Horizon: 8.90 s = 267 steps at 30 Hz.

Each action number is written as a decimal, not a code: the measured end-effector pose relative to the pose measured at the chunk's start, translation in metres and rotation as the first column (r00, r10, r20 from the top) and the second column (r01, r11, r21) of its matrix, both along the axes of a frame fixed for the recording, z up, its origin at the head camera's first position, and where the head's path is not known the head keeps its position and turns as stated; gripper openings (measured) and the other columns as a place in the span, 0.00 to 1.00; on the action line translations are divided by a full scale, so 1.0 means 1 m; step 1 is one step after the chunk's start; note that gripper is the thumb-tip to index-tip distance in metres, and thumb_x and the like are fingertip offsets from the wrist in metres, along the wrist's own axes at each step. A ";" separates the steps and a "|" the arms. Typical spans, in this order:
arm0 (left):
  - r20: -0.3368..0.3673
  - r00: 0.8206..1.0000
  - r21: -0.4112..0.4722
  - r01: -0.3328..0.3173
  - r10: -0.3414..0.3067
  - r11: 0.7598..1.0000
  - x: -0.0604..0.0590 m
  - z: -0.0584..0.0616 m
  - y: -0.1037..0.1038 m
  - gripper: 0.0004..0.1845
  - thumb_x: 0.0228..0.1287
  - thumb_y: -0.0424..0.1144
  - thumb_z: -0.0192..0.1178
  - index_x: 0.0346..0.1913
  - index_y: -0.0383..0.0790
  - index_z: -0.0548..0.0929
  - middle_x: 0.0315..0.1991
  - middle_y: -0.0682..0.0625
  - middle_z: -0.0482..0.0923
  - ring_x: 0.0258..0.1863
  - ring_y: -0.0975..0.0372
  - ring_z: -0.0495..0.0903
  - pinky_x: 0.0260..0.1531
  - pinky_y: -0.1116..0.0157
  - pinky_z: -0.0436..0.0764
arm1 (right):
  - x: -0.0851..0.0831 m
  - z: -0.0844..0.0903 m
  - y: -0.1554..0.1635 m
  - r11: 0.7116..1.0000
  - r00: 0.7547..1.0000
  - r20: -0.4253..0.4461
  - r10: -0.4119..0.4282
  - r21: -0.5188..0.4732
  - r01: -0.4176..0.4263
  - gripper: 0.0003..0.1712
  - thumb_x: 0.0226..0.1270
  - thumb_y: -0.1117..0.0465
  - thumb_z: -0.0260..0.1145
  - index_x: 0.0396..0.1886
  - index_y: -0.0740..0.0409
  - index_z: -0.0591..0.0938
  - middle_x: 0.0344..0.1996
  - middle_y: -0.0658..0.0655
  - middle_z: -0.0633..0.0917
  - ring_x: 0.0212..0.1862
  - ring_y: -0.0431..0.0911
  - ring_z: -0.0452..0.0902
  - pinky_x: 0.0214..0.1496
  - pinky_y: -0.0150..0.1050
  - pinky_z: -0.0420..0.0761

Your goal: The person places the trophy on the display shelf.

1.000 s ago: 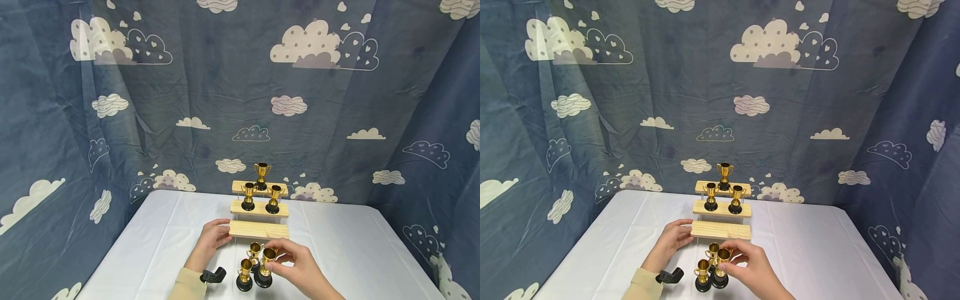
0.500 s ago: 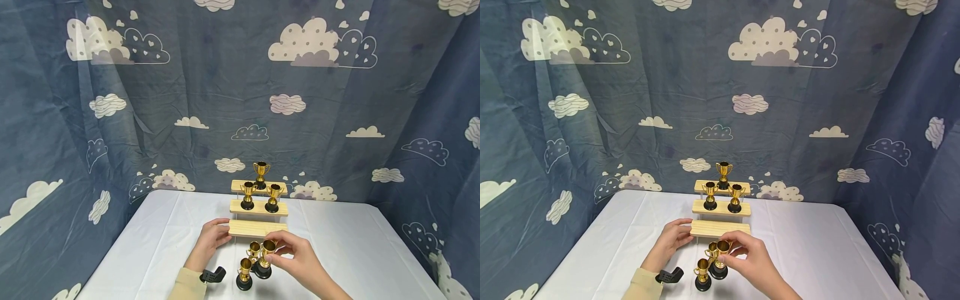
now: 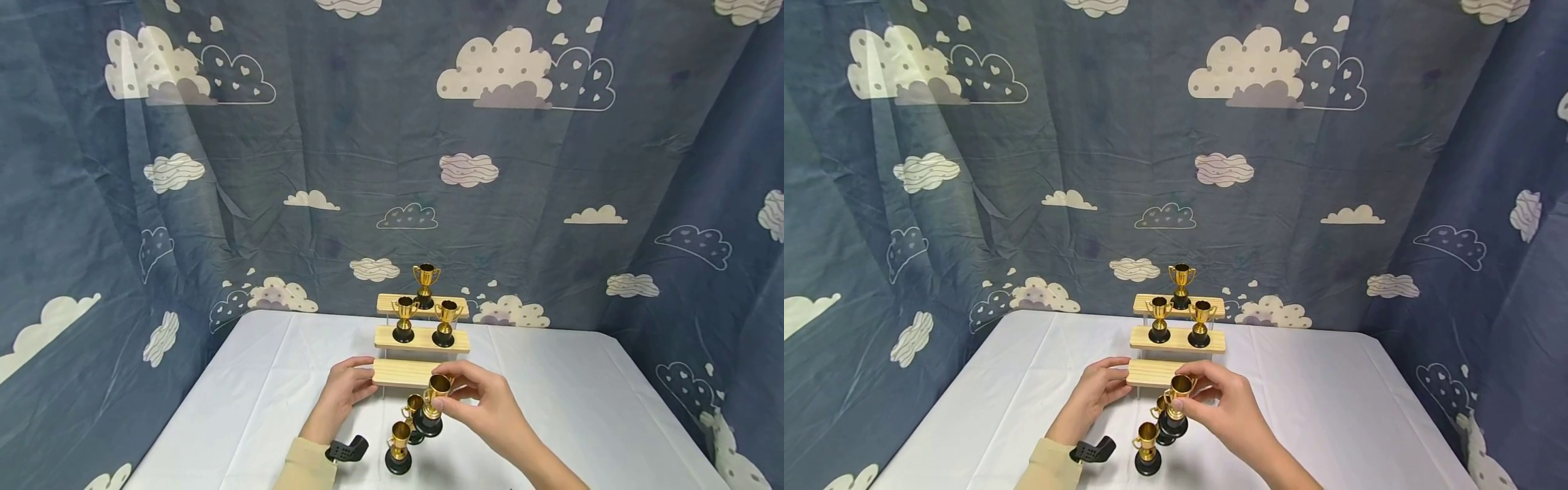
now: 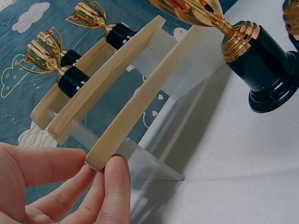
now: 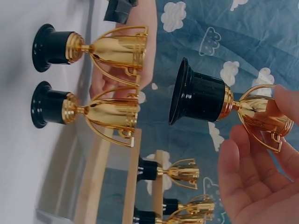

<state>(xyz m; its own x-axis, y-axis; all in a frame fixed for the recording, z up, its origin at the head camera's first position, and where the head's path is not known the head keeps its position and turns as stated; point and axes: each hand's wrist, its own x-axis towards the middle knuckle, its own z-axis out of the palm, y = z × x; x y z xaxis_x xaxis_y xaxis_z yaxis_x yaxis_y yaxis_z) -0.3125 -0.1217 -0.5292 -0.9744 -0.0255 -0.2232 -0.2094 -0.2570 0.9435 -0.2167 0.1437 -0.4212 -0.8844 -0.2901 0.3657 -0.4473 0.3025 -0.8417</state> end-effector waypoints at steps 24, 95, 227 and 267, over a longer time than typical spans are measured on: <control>-0.022 1.000 -0.012 0.003 -0.003 1.000 0.000 -0.001 0.000 0.22 0.59 0.26 0.62 0.58 0.30 0.80 0.42 0.41 0.82 0.33 0.59 0.82 0.37 0.64 0.87 | -0.015 0.017 -0.006 1.000 0.999 -0.043 -0.014 -0.008 0.014 0.21 0.56 0.54 0.80 0.50 0.40 0.85 0.43 0.46 0.86 0.41 0.46 0.83 0.45 0.40 0.87; -0.011 1.000 -0.001 0.003 -0.003 1.000 0.001 -0.001 -0.001 0.22 0.58 0.27 0.63 0.58 0.29 0.80 0.42 0.42 0.83 0.33 0.59 0.83 0.39 0.61 0.87 | -0.072 0.009 -0.046 0.999 1.000 0.019 -0.013 0.043 0.012 0.20 0.56 0.51 0.80 0.48 0.40 0.84 0.43 0.44 0.85 0.41 0.48 0.84 0.40 0.43 0.85; -0.007 1.000 -0.003 0.011 -0.011 1.000 0.000 0.000 0.002 0.24 0.60 0.27 0.61 0.61 0.27 0.78 0.55 0.31 0.77 0.36 0.58 0.83 0.40 0.62 0.87 | -0.078 -0.025 -0.032 0.977 0.981 0.076 -0.180 0.130 0.169 0.25 0.52 0.56 0.82 0.51 0.46 0.84 0.39 0.47 0.85 0.40 0.44 0.83 0.39 0.40 0.85; -0.016 1.000 0.008 0.022 -0.022 1.000 0.000 0.001 0.002 0.24 0.60 0.25 0.61 0.62 0.28 0.77 0.47 0.37 0.83 0.34 0.59 0.85 0.40 0.63 0.87 | -0.045 -0.046 -0.009 0.992 0.979 0.202 0.012 0.118 -0.037 0.22 0.57 0.52 0.78 0.50 0.49 0.84 0.43 0.55 0.86 0.43 0.50 0.83 0.44 0.38 0.84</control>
<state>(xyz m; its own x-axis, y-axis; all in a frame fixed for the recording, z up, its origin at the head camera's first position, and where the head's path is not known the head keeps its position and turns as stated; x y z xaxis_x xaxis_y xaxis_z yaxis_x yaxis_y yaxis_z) -0.3121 -0.1201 -0.5279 -0.9782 -0.0019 -0.2075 -0.1999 -0.2605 0.9446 -0.2617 0.1344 -0.4674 -0.9281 -0.3440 0.1427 -0.2819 0.3983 -0.8729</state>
